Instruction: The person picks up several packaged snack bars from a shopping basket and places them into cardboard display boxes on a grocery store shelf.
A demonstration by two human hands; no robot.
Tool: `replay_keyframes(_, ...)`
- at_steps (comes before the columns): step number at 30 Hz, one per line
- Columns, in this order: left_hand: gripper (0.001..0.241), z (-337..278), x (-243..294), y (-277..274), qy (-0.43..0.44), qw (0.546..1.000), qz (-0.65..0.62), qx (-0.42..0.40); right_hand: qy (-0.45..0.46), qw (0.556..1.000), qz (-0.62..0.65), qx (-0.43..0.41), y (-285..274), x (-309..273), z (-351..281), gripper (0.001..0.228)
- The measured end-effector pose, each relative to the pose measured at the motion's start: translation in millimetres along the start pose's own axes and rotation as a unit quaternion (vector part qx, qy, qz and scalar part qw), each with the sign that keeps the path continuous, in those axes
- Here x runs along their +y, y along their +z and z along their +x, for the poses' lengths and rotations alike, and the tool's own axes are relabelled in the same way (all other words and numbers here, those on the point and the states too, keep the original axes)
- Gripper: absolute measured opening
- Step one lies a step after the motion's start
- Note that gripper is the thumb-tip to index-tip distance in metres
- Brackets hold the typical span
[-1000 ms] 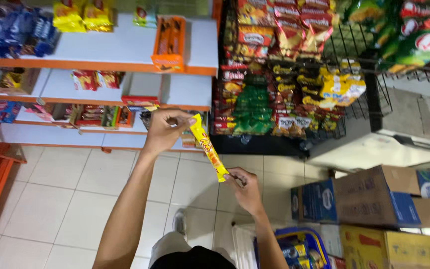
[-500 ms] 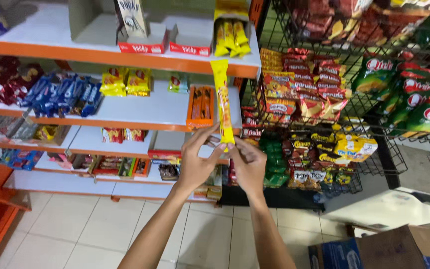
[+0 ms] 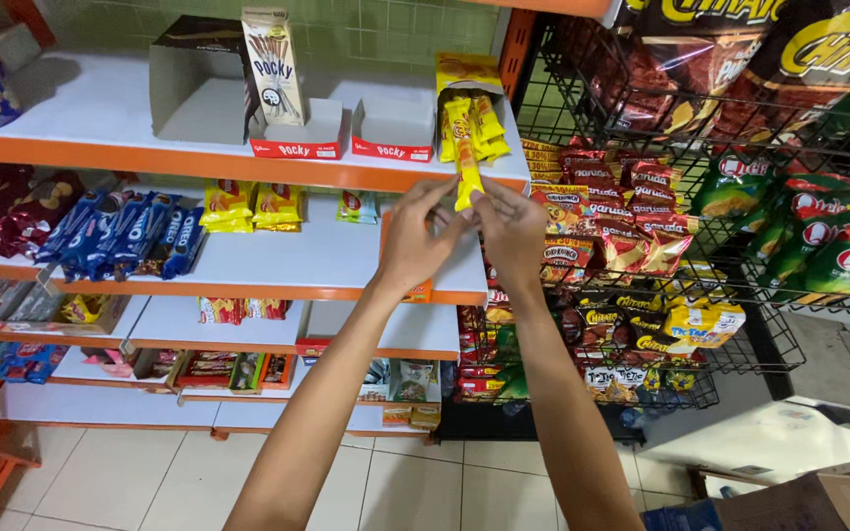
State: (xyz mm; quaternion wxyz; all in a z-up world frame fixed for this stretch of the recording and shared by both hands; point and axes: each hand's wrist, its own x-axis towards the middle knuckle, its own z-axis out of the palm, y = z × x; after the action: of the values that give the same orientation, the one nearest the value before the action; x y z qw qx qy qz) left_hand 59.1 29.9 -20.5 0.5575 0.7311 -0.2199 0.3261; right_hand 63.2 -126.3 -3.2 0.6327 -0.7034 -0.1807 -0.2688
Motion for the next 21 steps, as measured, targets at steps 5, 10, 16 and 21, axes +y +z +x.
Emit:
replay_keyframes(5, 0.044, 30, -20, 3, -0.004, 0.999, 0.038, 0.032, 0.041, 0.999, 0.026, 0.014, 17, 30, 49, 0.033)
replay_keyframes(10, 0.034, 60, -41, 11, -0.007, 0.994, 0.082, 0.077, 0.083, 0.996, 0.042, 0.007, 33, 55, 78, 0.039)
replay_keyframes(16, 0.02, 85, -67, 5, 0.007, 0.985, 0.158, 0.07, 0.084, 0.995, 0.039, 0.023, 38, 63, 79, 0.04)
replay_keyframes(21, 0.016, 92, -61, 1, -0.002, 0.965, 0.259, 0.027, 0.114, 0.992, 0.049, 0.021, 40, 44, 75, 0.038)
